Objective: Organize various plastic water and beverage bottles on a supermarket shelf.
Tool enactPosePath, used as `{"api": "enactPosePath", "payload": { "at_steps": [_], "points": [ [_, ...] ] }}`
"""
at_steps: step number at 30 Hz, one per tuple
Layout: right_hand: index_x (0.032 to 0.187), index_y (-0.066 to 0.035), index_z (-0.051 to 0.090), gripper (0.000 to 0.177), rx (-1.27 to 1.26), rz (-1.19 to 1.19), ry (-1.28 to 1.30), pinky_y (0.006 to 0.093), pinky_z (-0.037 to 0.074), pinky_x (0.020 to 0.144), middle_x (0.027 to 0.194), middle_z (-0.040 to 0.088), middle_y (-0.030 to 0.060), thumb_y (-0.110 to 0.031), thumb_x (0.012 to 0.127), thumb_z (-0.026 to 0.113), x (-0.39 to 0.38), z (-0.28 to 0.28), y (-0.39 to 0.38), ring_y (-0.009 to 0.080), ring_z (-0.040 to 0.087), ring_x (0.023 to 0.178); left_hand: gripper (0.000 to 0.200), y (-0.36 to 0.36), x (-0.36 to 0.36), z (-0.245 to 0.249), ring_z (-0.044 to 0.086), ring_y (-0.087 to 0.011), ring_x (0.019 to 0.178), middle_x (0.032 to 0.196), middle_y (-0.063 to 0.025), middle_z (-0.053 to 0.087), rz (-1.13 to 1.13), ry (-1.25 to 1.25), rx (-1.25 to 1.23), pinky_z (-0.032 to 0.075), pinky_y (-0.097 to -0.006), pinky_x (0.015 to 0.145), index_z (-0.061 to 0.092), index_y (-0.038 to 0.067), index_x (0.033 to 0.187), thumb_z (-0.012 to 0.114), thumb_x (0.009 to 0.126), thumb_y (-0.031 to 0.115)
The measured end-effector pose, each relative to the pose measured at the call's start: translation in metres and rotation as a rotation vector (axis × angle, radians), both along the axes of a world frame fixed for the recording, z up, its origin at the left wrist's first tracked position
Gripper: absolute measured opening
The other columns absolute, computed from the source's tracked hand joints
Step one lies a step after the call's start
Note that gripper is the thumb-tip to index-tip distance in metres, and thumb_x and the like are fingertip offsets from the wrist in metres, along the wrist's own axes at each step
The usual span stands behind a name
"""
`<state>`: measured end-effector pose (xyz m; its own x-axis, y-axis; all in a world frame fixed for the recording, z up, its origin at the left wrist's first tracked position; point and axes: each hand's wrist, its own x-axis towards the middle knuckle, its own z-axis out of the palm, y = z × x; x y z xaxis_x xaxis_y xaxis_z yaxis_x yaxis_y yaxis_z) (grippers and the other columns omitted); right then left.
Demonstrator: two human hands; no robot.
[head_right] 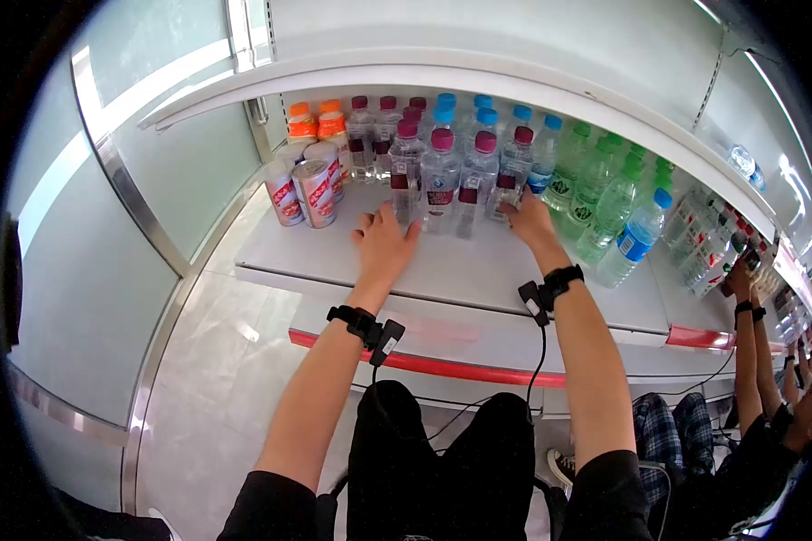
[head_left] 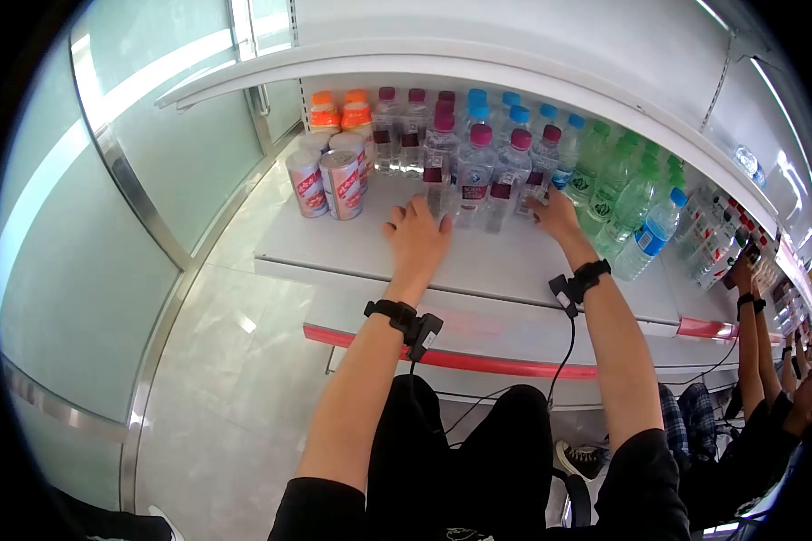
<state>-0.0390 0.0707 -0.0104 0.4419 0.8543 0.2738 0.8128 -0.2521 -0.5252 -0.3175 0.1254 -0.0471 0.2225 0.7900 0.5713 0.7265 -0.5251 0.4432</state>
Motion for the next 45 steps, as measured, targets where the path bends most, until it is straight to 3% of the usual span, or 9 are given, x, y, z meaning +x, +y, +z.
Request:
{"api": "enactPosePath", "payload": {
  "at_steps": [5, 12, 14, 19, 22, 23, 28, 35, 45],
  "points": [
    [0.142, 0.007, 0.038, 0.074, 0.282, -0.057, 0.216, 0.04, 0.054, 0.072, 0.112, 0.067, 0.0231, -0.026, 0.084, 0.071, -0.019, -0.025, -0.036, 0.0283, 0.07, 0.076, 0.055, -0.001, -0.001, 0.006, 0.047, -0.0385, 0.119, 0.123, -0.0209, 0.061, 0.005, 0.011, -0.096, 0.035, -0.0557, 0.092, 0.048, -0.001, 0.126, 0.062, 0.089, 0.038],
    [0.135, 0.002, 0.046, 0.062, 0.31, -0.025, 0.106, 0.0403, 0.051, 0.082, 0.108, 0.065, 0.0172, -0.022, 0.083, 0.071, -0.041, -0.041, -0.101, 0.0278, 0.063, 0.088, 0.045, 0.006, -0.002, -0.001, 0.048, -0.0376, 0.116, 0.118, -0.016, 0.06, 0.09, -0.087, 0.016, 0.036, -0.0556, 0.091, 0.052, 0.005, 0.122, 0.063, 0.086, 0.028],
    [0.13, 0.001, 0.048, 0.055, 0.514, -0.167, -0.157, 0.0446, 0.046, 0.089, 0.103, 0.065, 0.0162, -0.017, 0.083, 0.07, -0.041, -0.05, -0.105, 0.0335, 0.058, 0.098, 0.03, 0.007, -0.003, 0.003, 0.05, -0.0361, 0.112, 0.112, -0.0139, 0.061, 0.027, -0.261, 0.237, 0.038, -0.0524, 0.089, 0.06, 0.008, 0.112, 0.063, 0.082, 0.016],
    [0.129, 0.002, 0.047, 0.053, 0.494, -0.17, -0.083, 0.0479, 0.043, 0.091, 0.103, 0.065, 0.0174, -0.012, 0.082, 0.068, -0.047, -0.048, -0.1, 0.0384, 0.054, 0.101, 0.018, 0.054, -0.016, 0.08, 0.055, -0.0368, 0.099, 0.1, -0.0149, 0.061, -0.05, -0.284, 0.454, 0.044, -0.0477, 0.084, 0.064, 0.003, 0.094, 0.062, 0.076, 0.0],
    [0.129, 0.003, 0.046, 0.054, 0.509, -0.15, -0.054, 0.0475, 0.044, 0.09, 0.101, 0.063, 0.0192, -0.009, 0.081, 0.069, -0.05, -0.052, -0.1, 0.0384, 0.054, 0.1, 0.024, 0.103, -0.025, 0.139, 0.058, -0.0408, 0.105, 0.106, -0.0211, 0.065, -0.085, 0.094, 0.732, 0.046, -0.0495, 0.094, 0.066, 0.001, 0.104, 0.06, 0.081, 0.005],
    [0.129, 0.004, 0.046, 0.054, 0.502, -0.171, -0.082, 0.0465, 0.044, 0.091, 0.103, 0.062, 0.02, -0.008, 0.081, 0.069, -0.054, -0.05, -0.1, 0.0381, 0.054, 0.101, 0.03, 0.139, -0.024, 0.156, 0.059, -0.0407, 0.109, 0.116, -0.0247, 0.062, -0.003, 0.375, 0.336, 0.047, -0.0489, 0.096, 0.064, 0.0, 0.113, 0.058, 0.086, 0.009],
    [0.132, 0.005, 0.043, 0.057, 0.425, -0.154, -0.02, 0.0496, 0.043, 0.094, 0.112, 0.06, 0.0188, -0.014, 0.084, 0.066, -0.063, -0.036, -0.107, 0.0381, 0.05, 0.11, 0.048, 0.19, -0.041, 0.172, 0.062, -0.0403, 0.108, 0.119, -0.0237, 0.063, -0.294, 0.444, 0.468, 0.049, -0.0444, 0.095, 0.053, 0.004, 0.133, 0.066, 0.089, 0.019],
    [0.135, 0.005, 0.041, 0.059, 0.434, -0.147, -0.014, 0.0496, 0.043, 0.096, 0.124, 0.056, 0.0203, -0.017, 0.085, 0.064, -0.061, -0.041, -0.106, 0.0396, 0.049, 0.114, 0.046, 0.21, -0.044, 0.152, 0.064, -0.0373, 0.101, 0.114, -0.0199, 0.065, -0.193, 0.332, 0.432, 0.052, -0.043, 0.087, 0.06, 0.007, 0.124, 0.074, 0.081, 0.014],
    [0.131, 0.005, 0.044, 0.054, 0.441, -0.156, 0.048, 0.0506, 0.041, 0.097, 0.12, 0.059, 0.0205, -0.016, 0.085, 0.064, -0.062, -0.037, -0.106, 0.0402, 0.049, 0.114, 0.033, 0.077, -0.056, 0.184, 0.065, -0.0405, 0.092, 0.118, -0.0186, 0.061, 0.068, 0.393, 0.645, 0.054, -0.0463, 0.079, 0.057, 0.006, 0.121, 0.061, 0.092, 0.023]
  ]
}}
